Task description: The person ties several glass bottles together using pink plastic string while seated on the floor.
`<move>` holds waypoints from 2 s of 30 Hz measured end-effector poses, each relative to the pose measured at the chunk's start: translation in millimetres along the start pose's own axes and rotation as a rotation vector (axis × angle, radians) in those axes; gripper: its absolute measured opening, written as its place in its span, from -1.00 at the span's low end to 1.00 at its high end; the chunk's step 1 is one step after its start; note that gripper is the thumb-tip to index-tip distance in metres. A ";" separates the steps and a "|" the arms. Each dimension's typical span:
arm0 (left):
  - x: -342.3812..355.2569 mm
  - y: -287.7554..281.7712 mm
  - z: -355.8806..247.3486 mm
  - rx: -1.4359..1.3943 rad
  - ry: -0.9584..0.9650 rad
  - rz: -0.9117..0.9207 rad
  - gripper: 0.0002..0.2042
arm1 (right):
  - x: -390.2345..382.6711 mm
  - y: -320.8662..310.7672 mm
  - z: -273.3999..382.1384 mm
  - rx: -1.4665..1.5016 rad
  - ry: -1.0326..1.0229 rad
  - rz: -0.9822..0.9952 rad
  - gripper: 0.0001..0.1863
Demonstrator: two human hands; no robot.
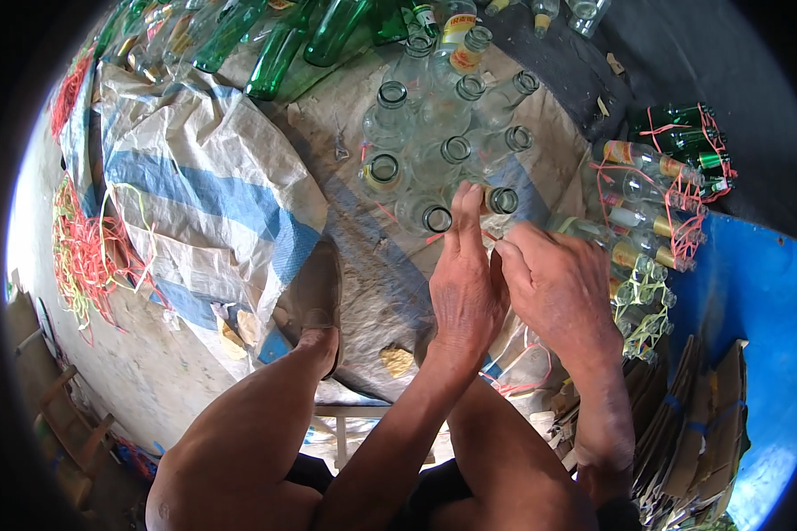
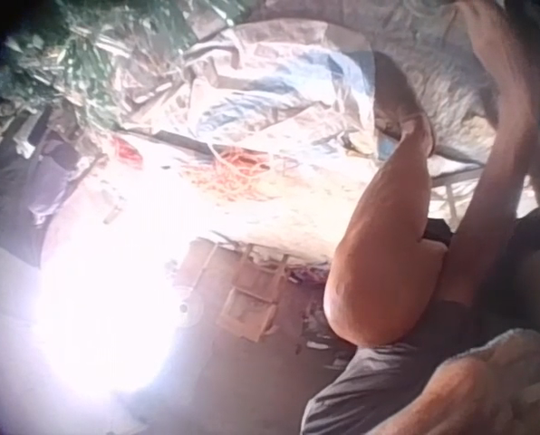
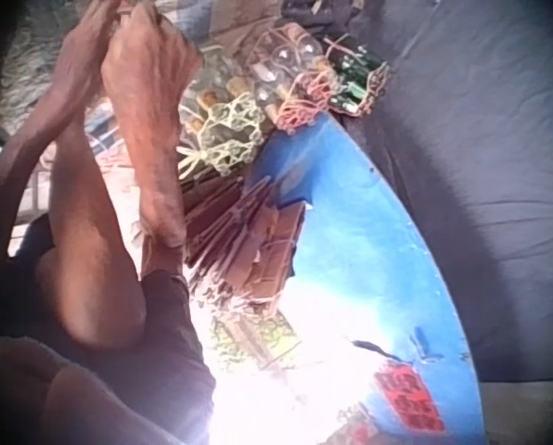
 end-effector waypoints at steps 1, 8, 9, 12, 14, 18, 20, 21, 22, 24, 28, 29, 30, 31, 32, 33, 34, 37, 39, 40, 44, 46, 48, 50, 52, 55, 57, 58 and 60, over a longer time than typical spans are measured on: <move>2.6 1.1 -1.4 -0.003 -0.003 -0.002 -0.25 | 2.3 -1.1 -0.3 -0.030 -0.045 0.000 -0.81; 15.1 5.6 -10.4 -0.001 0.010 -0.010 -0.38 | 30.8 -16.5 -0.3 -0.164 -0.257 0.015 -0.84; 16.6 6.1 -10.4 -0.019 0.013 -0.015 -0.42 | 34.6 -17.6 -0.2 -0.160 -0.276 0.015 -0.85; 19.8 9.0 -3.4 -0.011 -0.062 0.048 -0.49 | 43.7 -18.1 -7.9 -0.111 -0.276 0.006 -0.90; 20.5 8.8 -5.0 -0.011 -0.057 0.042 -0.50 | 46.2 -19.0 -10.2 -0.102 -0.281 0.010 -0.92; 21.8 8.5 -3.9 -0.030 -0.021 0.030 -0.51 | 49.9 -17.3 -14.2 -0.062 -0.316 -0.031 -0.79; 22.2 7.7 -3.5 -0.044 -0.047 0.052 -0.48 | 52.2 -17.7 -15.8 -0.062 -0.294 0.010 -0.89; 22.3 7.8 -2.8 -0.058 -0.071 0.074 -0.45 | 53.3 -16.9 -16.1 -0.060 -0.294 0.011 -0.89; 22.5 7.8 -2.7 -0.059 -0.071 0.074 -0.45 | 54.6 -16.8 -15.7 -0.061 -0.300 0.001 -0.87; 22.6 7.7 -2.4 -0.045 -0.050 0.056 -0.48 | 56.4 -16.2 -16.7 -0.061 -0.306 -0.009 -0.84; 22.2 8.8 -2.4 -0.078 -0.047 0.047 -0.49 | 59.5 -14.4 -22.6 -0.022 -0.292 -0.034 -0.80; 22.4 8.8 -2.4 -0.082 -0.048 0.047 -0.49 | 60.6 -13.9 -24.1 0.022 -0.271 -0.030 -0.80; 22.5 8.7 -2.5 -0.086 -0.049 0.047 -0.49 | 61.4 -13.1 -25.1 0.023 -0.271 -0.029 -0.80; 22.7 8.9 -3.0 -0.087 -0.049 0.048 -0.49 | 61.9 -12.3 -27.0 0.031 -0.263 -0.042 -0.79; 22.9 8.8 -3.9 -0.093 -0.044 0.047 -0.49 | 62.3 -12.0 -28.7 0.040 -0.254 -0.055 -0.78; 22.8 9.1 -4.3 -0.099 -0.039 0.047 -0.49 | 62.7 -12.2 -30.3 0.039 -0.253 -0.055 -0.78; 22.8 8.5 -3.7 -0.097 -0.039 0.046 -0.49 | 63.6 -12.1 -31.9 0.064 -0.229 -0.050 -0.77; 22.4 7.6 -2.5 -0.087 -0.016 0.032 -0.48 | 63.9 -10.9 -36.1 0.137 -0.174 -0.052 -0.75; 22.7 8.1 -0.9 -0.092 -0.030 0.031 -0.48 | 63.8 -8.5 -40.7 0.183 -0.144 -0.057 -0.75; 22.6 8.6 -1.1 -0.094 -0.030 0.033 -0.48 | 63.5 -6.3 -45.0 0.223 -0.136 -0.075 -0.74; 22.8 9.0 -0.1 -0.083 -0.043 0.043 -0.50 | 57.8 1.7 -57.0 0.343 -0.068 -0.095 -0.76; 23.3 9.1 1.2 -0.084 -0.045 0.042 -0.50 | 51.0 5.1 -54.7 0.379 -0.037 -0.122 -0.77; 23.7 8.9 0.5 -0.062 0.031 0.007 -0.53 | 43.2 10.5 -53.8 0.413 -0.004 -0.148 -0.79; 23.6 10.1 1.4 -0.076 0.040 0.002 -0.53 | 34.8 18.9 -56.5 0.466 0.011 -0.236 -0.83; 23.6 9.4 1.4 -0.089 0.048 -0.003 -0.53 | 26.8 27.2 -53.5 0.458 0.034 -0.288 -0.84; 24.4 7.5 1.3 -0.060 0.037 0.003 -0.53 | 14.5 40.1 -54.0 0.438 0.058 -0.358 -0.86; 24.7 8.2 1.2 -0.056 0.040 -0.018 -0.52 | 5.4 44.8 -45.7 0.362 0.052 -0.457 -0.87; 24.2 10.3 0.5 -0.059 0.041 -0.015 -0.52 | -0.3 47.1 -43.5 0.345 0.061 -0.459 -0.88; 22.9 14.0 -1.3 -0.055 0.047 -0.027 -0.51 | -9.6 53.3 -42.4 0.308 0.053 -0.474 -0.92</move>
Point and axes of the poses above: each hand's wrist, its own x-axis towards the middle knuckle, its own y-axis out of the palm, z = x × y, the point moved 3 cm from there along x, towards the middle knuckle, and after that the axes turned 10 degrees about -y, right-handed, at the moved point
